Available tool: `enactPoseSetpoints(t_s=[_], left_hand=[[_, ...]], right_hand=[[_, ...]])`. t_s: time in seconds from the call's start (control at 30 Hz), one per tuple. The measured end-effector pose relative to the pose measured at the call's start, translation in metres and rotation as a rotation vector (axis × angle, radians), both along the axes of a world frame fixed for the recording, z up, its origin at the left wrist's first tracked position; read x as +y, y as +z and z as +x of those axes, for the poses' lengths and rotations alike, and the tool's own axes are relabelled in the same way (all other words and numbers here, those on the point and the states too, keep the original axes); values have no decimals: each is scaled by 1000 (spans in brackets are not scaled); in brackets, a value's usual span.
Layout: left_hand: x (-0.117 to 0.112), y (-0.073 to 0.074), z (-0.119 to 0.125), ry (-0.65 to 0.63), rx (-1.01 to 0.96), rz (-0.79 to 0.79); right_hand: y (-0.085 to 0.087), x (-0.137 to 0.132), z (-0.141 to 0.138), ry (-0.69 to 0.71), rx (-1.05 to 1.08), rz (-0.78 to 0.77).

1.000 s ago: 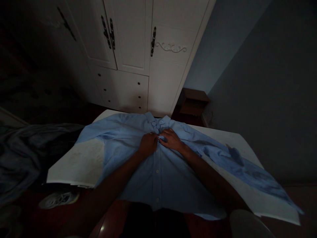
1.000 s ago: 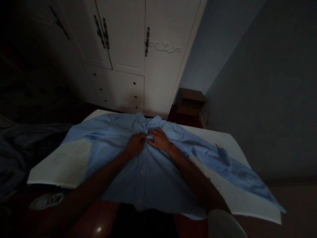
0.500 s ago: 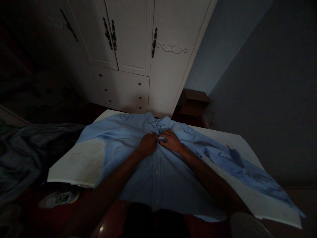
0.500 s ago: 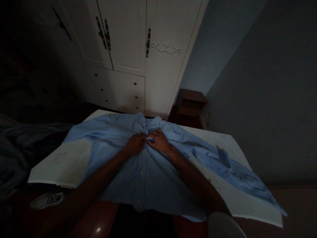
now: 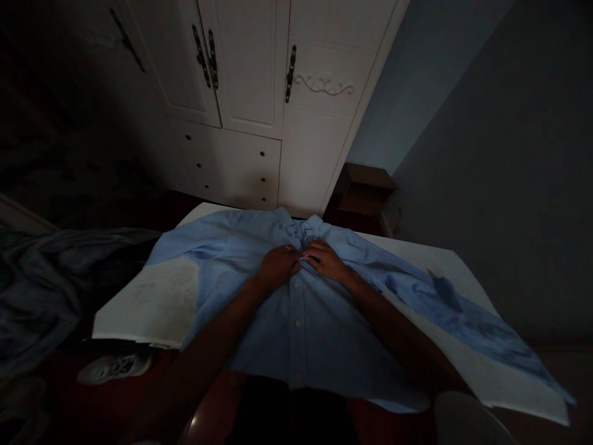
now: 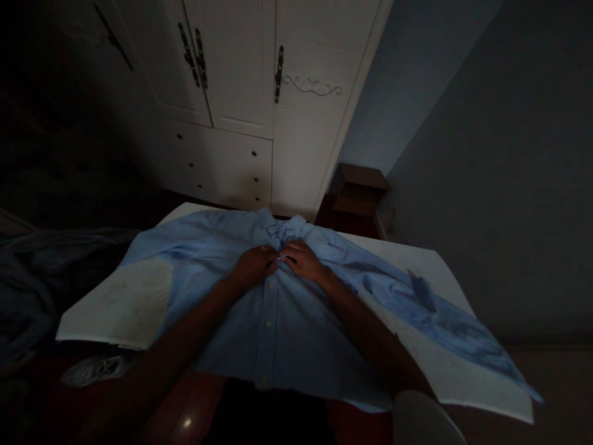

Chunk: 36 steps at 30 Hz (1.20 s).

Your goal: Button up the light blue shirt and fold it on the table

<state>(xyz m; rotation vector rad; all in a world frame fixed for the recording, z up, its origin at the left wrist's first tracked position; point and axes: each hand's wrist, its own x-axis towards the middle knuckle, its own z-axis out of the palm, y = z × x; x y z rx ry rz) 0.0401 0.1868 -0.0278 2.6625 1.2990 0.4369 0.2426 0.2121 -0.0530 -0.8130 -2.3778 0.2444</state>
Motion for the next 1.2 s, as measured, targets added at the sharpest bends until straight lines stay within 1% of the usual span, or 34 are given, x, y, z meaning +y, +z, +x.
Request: enactPoseSetpoints(t_s=[0.1,0.17,0.23,0.3,0.33,0.37,0.4,0.47,0.53,0.57,0.6,0.67,0.8,0.9,1.07,1.2], left_hand=[[-2,2,1,33,-8,8],[-3,4,2,59,-14,1],[-5,6,3,78,-23,-11],[-6,7,4,90,-42,-21],[-6,7,5,98,-57,-27],[-7,7,5,112,-73,-35],[-7,8,6,132,-92,-44],[-7,8,6,171,-124,-70],[-7,8,6,205,-150,-96],[-7,8,6,213,-164,-107],[-7,7,6,217,-179,-117],[-6,5,6,220,-205,-131],[-3,3,5,224,-223,-142],[-2,1,6,225,-225,-163],[1,-1,5,194,-277,-170],[2,-1,3,155,-306,-183]], right_hand=[[4,-2,-1,-30,82,-17],[10,-3,-2,-56,179,-43],[21,-4,-1,-94,256,-63],[34,-6,1,-140,273,-95],[40,-6,3,-163,266,-140],[46,-7,5,-181,251,-219],[50,-8,7,-191,230,-333],[55,-10,9,-185,185,-615],[51,-11,7,-150,159,-873],[48,-11,5,-134,165,-957],[43,-11,2,-129,188,-1006],[32,-11,-5,-152,259,-1014],[16,-10,-15,-269,352,-927],[13,-10,-16,-298,375,-901],[15,-8,-13,-255,385,-902],[12,-6,-14,-243,413,-876]])
